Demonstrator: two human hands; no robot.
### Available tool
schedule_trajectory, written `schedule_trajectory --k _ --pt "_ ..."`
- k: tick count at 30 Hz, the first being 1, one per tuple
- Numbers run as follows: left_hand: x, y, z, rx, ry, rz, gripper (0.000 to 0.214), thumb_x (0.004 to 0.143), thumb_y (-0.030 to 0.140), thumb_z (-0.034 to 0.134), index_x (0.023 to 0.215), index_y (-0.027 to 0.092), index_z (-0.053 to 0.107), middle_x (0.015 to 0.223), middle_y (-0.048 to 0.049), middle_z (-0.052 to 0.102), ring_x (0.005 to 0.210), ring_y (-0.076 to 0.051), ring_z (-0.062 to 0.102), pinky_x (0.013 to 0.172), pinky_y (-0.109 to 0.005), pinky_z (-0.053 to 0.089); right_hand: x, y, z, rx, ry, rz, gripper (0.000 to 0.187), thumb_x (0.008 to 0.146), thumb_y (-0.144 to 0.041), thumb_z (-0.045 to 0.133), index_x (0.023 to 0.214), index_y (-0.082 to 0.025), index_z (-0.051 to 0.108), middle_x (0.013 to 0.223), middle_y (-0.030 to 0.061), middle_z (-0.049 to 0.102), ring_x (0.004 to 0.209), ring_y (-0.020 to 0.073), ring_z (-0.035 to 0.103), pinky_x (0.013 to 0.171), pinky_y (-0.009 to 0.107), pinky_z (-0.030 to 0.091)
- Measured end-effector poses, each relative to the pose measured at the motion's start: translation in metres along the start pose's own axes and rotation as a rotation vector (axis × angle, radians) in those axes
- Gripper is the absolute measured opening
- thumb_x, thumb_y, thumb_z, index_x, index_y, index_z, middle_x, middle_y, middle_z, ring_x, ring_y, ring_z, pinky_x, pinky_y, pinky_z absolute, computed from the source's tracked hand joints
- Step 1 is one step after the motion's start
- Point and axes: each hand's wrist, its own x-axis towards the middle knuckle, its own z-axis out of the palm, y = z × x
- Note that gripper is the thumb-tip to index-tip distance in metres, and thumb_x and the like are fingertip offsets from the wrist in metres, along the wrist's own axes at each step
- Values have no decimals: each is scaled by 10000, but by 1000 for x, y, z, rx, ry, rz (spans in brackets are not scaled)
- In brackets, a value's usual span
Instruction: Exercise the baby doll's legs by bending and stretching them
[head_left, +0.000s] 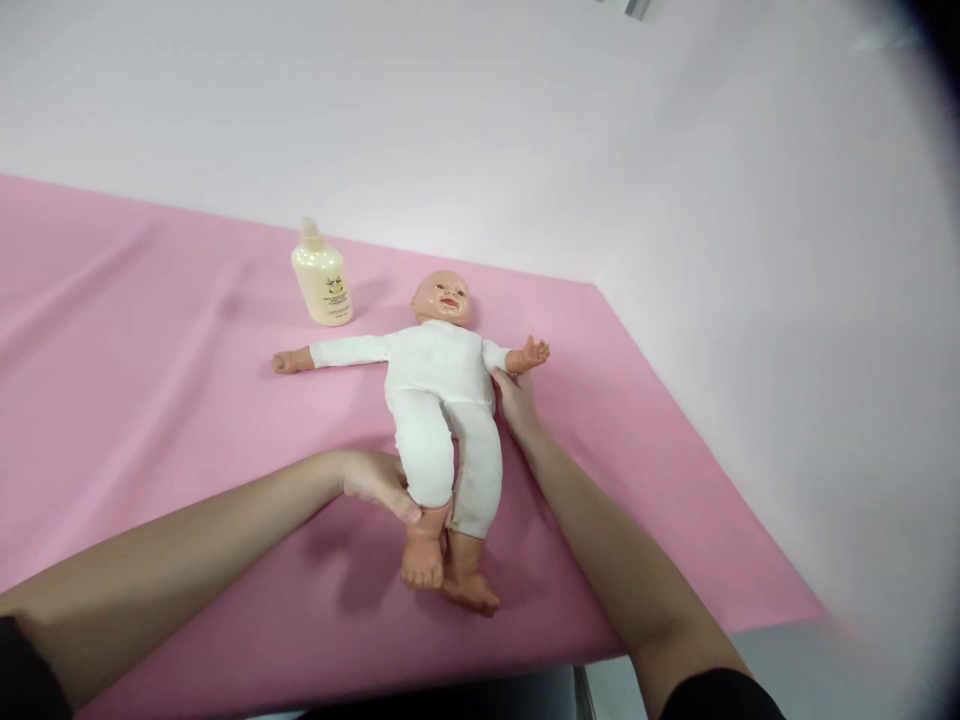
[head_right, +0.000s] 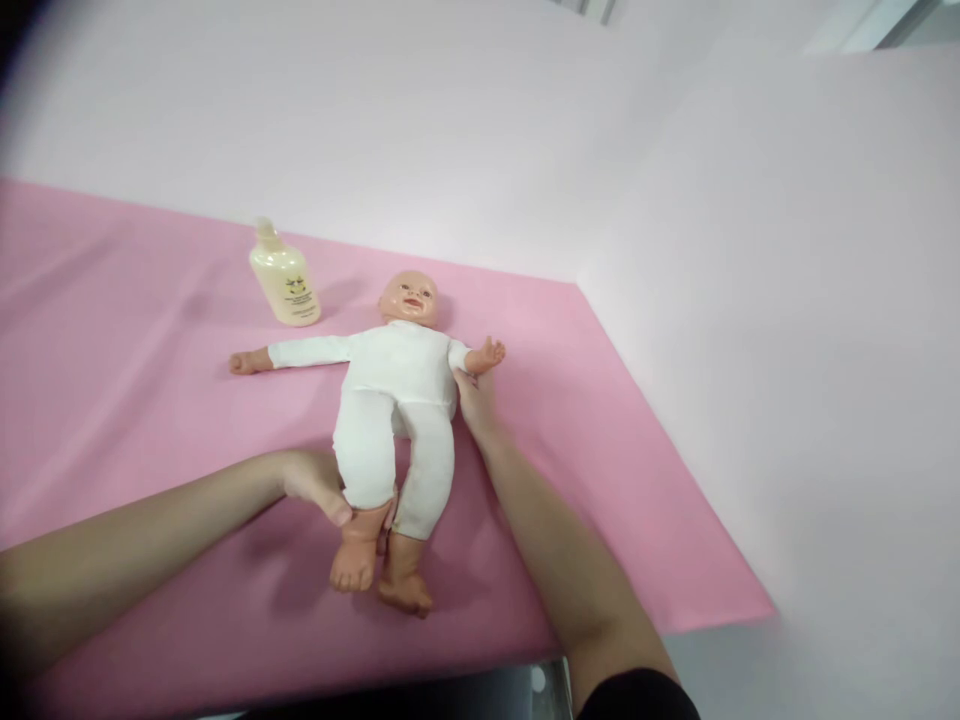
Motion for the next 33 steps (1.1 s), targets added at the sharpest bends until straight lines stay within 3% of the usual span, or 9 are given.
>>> schedule_trajectory --k 4,26,33 --pt "1 0 0 -27 -8 5 493 897 510 865 1224 151 782 1221 -79 814 1231 -279 732 1134 -347 545 0 -3 1 46 -2 97 639 794 -457 682 1395 -254 612 1458 121 700 1381 337 661 1252 631 480" --pt "-2 1 0 60 9 -16 588 892 611 836 1276 171 767 1171 -62 813 1205 -273 733 1107 -344 559 -2 -13 0 66 0 118 608 769 -464 721 1326 -246 615 1448 132 698 1399 346 645 1262 621 477" --pt "-1 -4 -3 3 12 -4 541 884 529 876 1267 160 778 1200 -72 819 1215 -283 743 1107 -354 572 -1 -9 0 47 -15 144 728 767 -491 702 1424 -218 544 1493 167 642 1407 353 628 1258 636 467"
